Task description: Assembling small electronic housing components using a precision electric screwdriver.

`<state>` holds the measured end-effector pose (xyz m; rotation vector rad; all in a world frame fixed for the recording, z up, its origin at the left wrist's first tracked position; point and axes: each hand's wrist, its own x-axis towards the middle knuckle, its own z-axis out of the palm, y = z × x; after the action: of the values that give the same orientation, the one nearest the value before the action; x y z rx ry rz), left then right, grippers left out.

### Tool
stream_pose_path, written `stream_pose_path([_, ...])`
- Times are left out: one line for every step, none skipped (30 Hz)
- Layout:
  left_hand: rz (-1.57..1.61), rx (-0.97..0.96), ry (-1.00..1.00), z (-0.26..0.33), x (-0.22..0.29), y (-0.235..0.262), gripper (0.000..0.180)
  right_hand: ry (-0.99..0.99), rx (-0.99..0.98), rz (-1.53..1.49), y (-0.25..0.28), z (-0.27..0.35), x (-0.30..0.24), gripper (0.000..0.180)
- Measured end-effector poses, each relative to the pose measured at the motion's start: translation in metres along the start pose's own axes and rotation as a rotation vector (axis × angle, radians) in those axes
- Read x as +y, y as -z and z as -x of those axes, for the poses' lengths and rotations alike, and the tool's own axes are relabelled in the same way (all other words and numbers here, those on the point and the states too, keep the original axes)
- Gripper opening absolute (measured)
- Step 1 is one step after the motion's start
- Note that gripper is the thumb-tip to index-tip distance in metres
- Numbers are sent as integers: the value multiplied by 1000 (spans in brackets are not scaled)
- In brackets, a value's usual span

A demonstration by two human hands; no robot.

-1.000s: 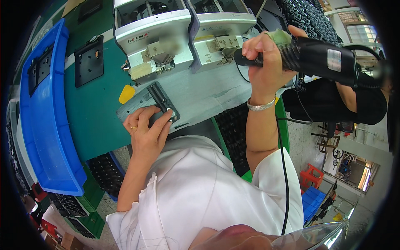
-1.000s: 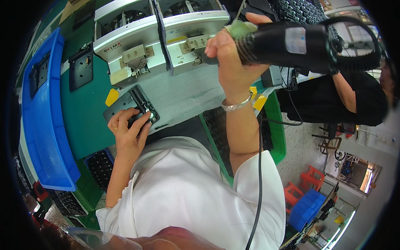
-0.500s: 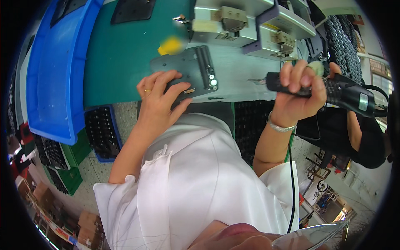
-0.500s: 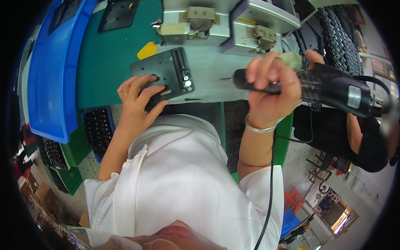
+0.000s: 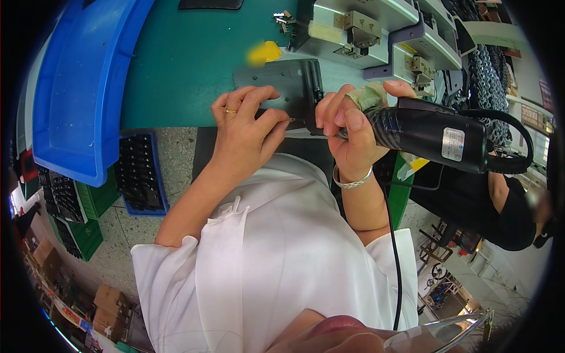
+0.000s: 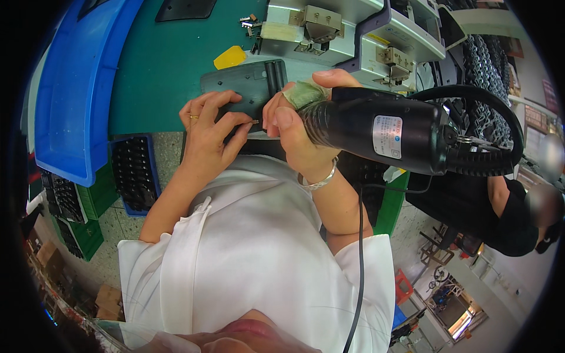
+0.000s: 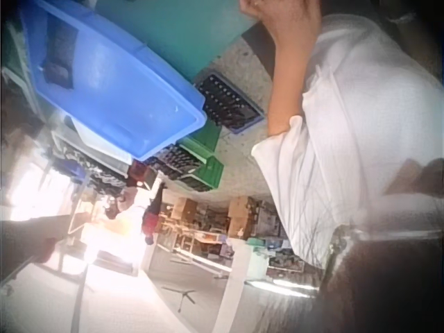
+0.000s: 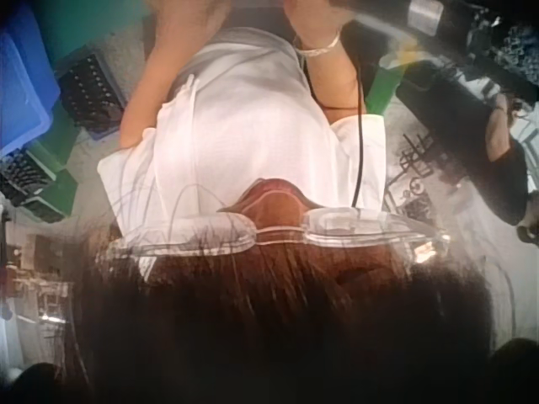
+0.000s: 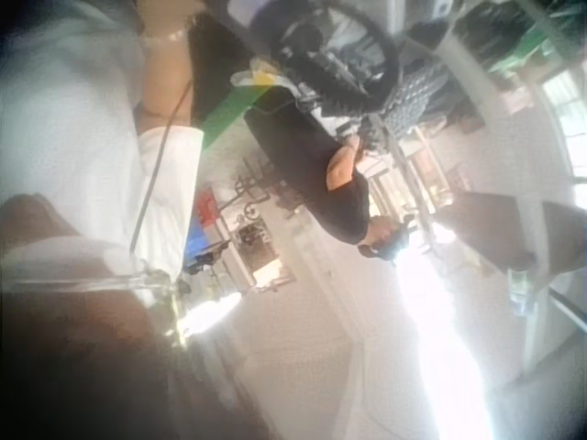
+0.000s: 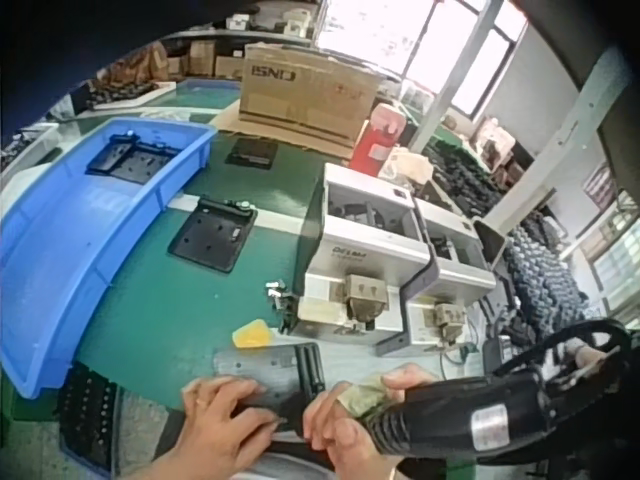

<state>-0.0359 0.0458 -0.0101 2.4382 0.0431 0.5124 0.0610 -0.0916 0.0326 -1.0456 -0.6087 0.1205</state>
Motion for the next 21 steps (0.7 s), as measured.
stream_pose_path([1,3,5,0,0,0,14,-4,-5,1,0,0,1,56])
stream_pose_path([5,3,9,0,0,0,14,-7,-1,13,0,1,2,55])
stream_pose_path([10,3,11,0,0,0,14,-9,5,25,0,1,3,55])
stream_pose_path([11,5,14,1,0,0,14,-11,2,26,0,1,3,55])
stream_pose_path([11,10,18,1,0,-1,14,-3,-10,19,0,1,4,54])
stream_pose_path([10,17,23,1,0,-2,14,5,-23,10,0,0,5,53])
stream_pose_path([9,17,28,1,0,-3,14,2,-25,8,1,0,6,53])
stream_pose_path([6,24,32,2,0,-4,14,0,-39,63,1,0,7,54])
stream_pose_path([11,35,32,2,0,-4,14,3,-53,125,1,0,6,54])
stream_pose_path([16,38,30,1,0,-4,14,4,-55,131,-1,0,6,54])
stream_pose_path([23,40,34,1,0,-3,14,4,-49,132,-4,-1,5,52])
stream_pose_path([24,40,43,1,1,-4,15,0,-44,126,-5,-1,6,50])
stream_pose_path([23,42,47,1,1,-4,15,-3,-46,124,-3,-1,8,50])
stream_pose_path([20,41,53,0,2,-4,15,-20,-49,105,1,1,11,51])
stream_pose_path([19,41,57,1,2,-5,15,-36,-50,88,3,1,13,52])
stream_pose_path([19,43,60,1,1,-5,15,-38,-53,88,3,2,13,52])
stream_pose_path([25,40,59,1,0,-6,15,-65,-53,115,2,2,14,51])
stream_pose_path([32,35,58,1,0,-6,15,-92,-50,143,2,2,13,50])
stream_pose_path([33,36,59,1,0,-6,15,-93,-52,144,1,1,13,50])
stream_pose_path([34,20,56,0,0,-5,15,-35,-113,185,-1,-2,14,43])
stream_pose_path([34,3,52,0,0,-3,16,25,-172,224,-3,-4,13,37])
